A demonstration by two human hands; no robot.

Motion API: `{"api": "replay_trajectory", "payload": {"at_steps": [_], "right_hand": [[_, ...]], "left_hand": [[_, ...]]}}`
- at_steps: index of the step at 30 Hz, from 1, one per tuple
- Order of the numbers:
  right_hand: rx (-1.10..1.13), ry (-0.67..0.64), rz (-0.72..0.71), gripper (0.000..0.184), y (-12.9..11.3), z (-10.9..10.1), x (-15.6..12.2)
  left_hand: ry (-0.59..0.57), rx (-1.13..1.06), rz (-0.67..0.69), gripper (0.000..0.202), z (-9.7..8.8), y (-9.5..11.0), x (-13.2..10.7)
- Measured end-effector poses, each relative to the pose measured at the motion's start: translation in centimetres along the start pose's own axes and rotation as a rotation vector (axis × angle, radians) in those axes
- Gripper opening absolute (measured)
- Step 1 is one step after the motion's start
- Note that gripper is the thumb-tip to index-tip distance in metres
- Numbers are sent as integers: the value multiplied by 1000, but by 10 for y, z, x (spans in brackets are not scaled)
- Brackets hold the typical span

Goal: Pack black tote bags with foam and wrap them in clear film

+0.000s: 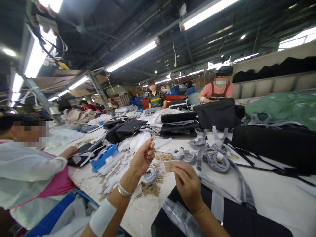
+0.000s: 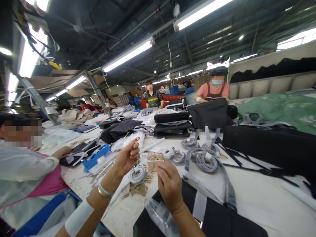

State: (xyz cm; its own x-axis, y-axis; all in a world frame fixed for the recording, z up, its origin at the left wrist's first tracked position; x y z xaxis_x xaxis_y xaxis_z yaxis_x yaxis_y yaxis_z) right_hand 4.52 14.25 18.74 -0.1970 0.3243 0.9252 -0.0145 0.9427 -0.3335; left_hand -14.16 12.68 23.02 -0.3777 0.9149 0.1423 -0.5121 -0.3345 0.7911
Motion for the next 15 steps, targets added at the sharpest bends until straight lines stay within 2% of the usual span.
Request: {"api": "replay_trajectory", "payload": {"at_steps": [3,7,11,13,15], "right_hand": [[4,-23,-10,33,0,2,-1],[-11,-73,12,24,2,7,-1],[-20,-115,79,12,8,13,-2],[-20,-89,156,9,15,12,-4],[4,-65,252,9,24,11,-7]], "left_hand": [[-27,44,33,33,-1,8,-6],[-72,260,85,36,0,17,-13],[-147,721,83,41,1,12,-22],[-235,963,65,50,5,0,-29],[-303,1187,109,59,10,-8,-36]]}}
Point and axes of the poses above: each hand's wrist, its own x-axis towards the middle knuckle, its own z-axis out of the palm, y = z × x, the point moved 9 cm from there along x, towards the middle knuckle, and after that the axes turned 2 degrees about -y, right-handed, at the moved point
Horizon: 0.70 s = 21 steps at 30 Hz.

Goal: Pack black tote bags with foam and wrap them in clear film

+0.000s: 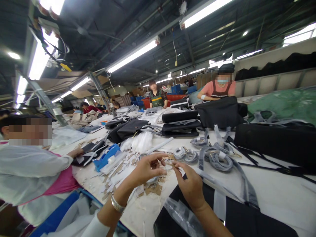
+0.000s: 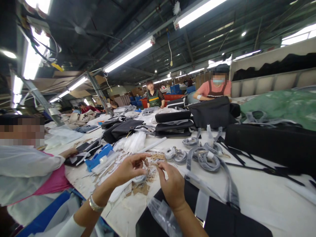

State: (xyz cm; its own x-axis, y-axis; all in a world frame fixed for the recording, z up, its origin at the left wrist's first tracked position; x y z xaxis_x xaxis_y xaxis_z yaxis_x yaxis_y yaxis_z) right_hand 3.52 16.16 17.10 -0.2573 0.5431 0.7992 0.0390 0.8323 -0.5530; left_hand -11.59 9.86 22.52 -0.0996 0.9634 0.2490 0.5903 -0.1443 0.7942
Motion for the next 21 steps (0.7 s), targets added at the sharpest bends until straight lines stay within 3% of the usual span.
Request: {"api": "replay_trajectory", "payload": {"at_steps": [3,5,12,16,21], "right_hand": [[117,-39,131,11,10,5,-1],[249,-83,235,13,17,11,-2],[875,-219,695,38,41,48,-14],[1002,-318,737,41,33,57,-17],[1040,-419,659,38,16,57,-14]], "left_hand": [[54,324,106,53,6,10,-4],[110,414,150,46,5,15,-4],[266,188,123,30,-22,-4,-1],[326,-52,72,26,-34,-23,-5],[302,-179,16,29,-27,-35,-6]]}}
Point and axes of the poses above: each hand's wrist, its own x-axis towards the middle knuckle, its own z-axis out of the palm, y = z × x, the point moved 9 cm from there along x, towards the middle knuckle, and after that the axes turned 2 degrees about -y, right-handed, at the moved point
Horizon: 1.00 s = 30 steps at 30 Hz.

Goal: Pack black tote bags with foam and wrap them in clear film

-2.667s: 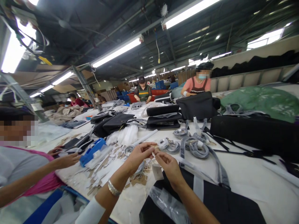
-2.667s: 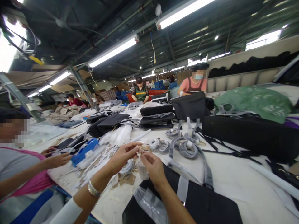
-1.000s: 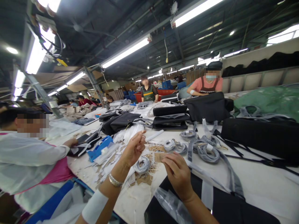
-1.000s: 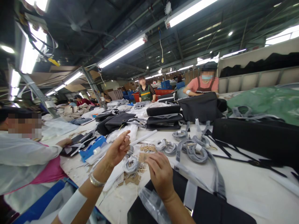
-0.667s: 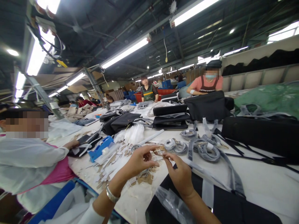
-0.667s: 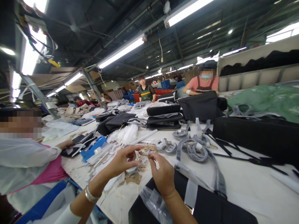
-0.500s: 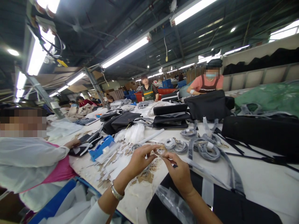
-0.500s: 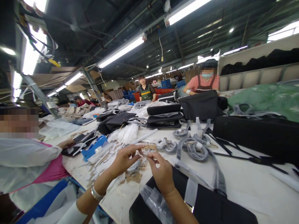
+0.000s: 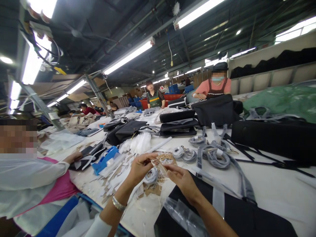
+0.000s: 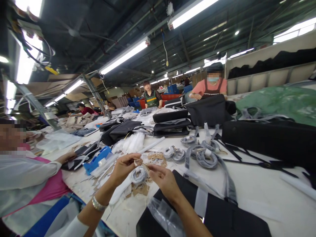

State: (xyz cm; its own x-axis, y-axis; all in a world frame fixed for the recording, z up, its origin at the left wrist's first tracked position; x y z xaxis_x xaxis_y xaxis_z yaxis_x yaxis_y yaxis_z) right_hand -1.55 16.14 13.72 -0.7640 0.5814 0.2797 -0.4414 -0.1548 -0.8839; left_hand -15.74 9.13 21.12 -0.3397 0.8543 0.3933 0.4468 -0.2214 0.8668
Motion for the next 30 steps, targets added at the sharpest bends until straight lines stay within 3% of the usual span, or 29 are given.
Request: {"api": "replay_trajectory", "payload": {"at_steps": [4,10,15,18,21,25,30], "right_hand": [[48,-29,40,39,5,4,-1],[134,18,81,38,10,-3,-2],[250,65,73,36,4,-7,-1],[257,192,54,37,6,-21,0],[177,364,55,41,12,-41,0],[107,411,68,42,19,-50,0],[122,366,124,42,24,-42,0]], "left_hand": [[-56,10,23,27,9,0,-1],[5,-32,11,27,3,-4,-2],[-177,-95,55,20,12,4,-7],[-227,-128,12,27,11,4,-8],[-147,-15,-50,33,2,2,-3],[-110,158,-67,35,-2,9,5],[-89,-238,-113,30,3,16,11]]}}
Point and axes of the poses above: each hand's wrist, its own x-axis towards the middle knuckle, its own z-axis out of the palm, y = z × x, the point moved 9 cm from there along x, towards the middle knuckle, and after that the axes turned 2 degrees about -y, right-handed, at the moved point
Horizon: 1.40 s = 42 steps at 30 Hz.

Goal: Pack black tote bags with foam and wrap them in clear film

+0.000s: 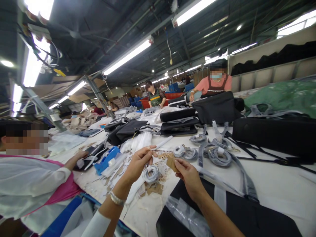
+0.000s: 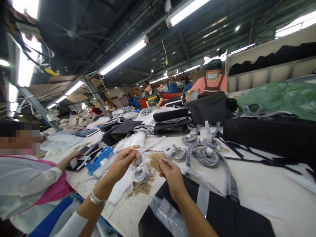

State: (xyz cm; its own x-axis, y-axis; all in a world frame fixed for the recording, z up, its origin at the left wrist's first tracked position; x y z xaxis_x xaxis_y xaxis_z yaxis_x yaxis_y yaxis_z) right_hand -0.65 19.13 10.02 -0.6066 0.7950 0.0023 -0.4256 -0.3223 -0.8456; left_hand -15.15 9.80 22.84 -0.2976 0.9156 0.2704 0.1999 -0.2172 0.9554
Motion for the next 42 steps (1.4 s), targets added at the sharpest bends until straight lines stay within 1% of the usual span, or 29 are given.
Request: {"api": "replay_trajectory", "payload": {"at_steps": [2,4,6,7,9,11,12,13,14,15,16,17,19,21,22,24,26,28,30,32,34,37,39,42], "right_hand": [[6,-48,29,44,3,7,-2],[-4,-115,56,45,7,15,-3],[-51,-166,55,45,9,20,-3],[-103,-176,22,43,6,20,-3],[-244,-137,-136,39,-12,15,-4],[-361,-74,-345,38,-38,10,-10],[-393,-66,-426,40,-49,10,-14],[-403,-78,-473,46,-58,11,-18],[-394,-103,-479,54,-63,13,-19],[-375,-128,-453,62,-65,14,-19],[-357,-144,-409,66,-66,14,-17],[-344,-146,-360,65,-67,12,-14],[-328,-110,-295,54,-75,4,-11],[-345,-57,-298,41,-93,-9,-11],[-372,-21,-312,39,-104,-18,-13],[-475,68,-344,40,-129,-37,-20],[-638,189,-386,40,-152,-58,-28],[-816,305,-444,37,-171,-73,-36],[-1007,343,-472,32,-178,-80,-38],[-1157,330,-452,30,-175,-82,-34],[-1211,340,-424,29,-171,-87,-30],[-1188,396,-450,31,-173,-92,-30],[-1151,427,-479,32,-177,-95,-32],[-1111,496,-514,32,-184,-104,-36]], "left_hand": [[48,-219,13,28,1,4,3],[96,-405,32,31,4,9,7],[132,-500,53,33,8,13,12],[140,-505,46,33,11,13,14],[124,-441,4,32,22,11,19],[61,-321,-46,31,39,8,23],[20,-257,-59,31,49,7,24],[-25,-203,-61,31,59,6,25],[-66,-159,-57,32,70,7,26],[-99,-125,-49,33,79,7,27],[-122,-99,-38,33,88,8,29],[-136,-82,-22,34,95,10,31],[-141,-68,19,35,106,13,37],[-128,-69,67,36,110,11,45],[-117,-60,86,38,112,7,50],[-126,82,112,44,117,-8,57],[-185,316,124,46,130,-32,61],[-284,521,139,37,148,-59,59],[-398,631,162,25,169,-81,54],[-522,743,190,27,189,-96,48],[-617,849,213,27,206,-105,46],[-700,973,259,16,226,-110,49],[-742,1010,302,17,238,-110,52],[-804,995,366,21,256,-108,54]]}}
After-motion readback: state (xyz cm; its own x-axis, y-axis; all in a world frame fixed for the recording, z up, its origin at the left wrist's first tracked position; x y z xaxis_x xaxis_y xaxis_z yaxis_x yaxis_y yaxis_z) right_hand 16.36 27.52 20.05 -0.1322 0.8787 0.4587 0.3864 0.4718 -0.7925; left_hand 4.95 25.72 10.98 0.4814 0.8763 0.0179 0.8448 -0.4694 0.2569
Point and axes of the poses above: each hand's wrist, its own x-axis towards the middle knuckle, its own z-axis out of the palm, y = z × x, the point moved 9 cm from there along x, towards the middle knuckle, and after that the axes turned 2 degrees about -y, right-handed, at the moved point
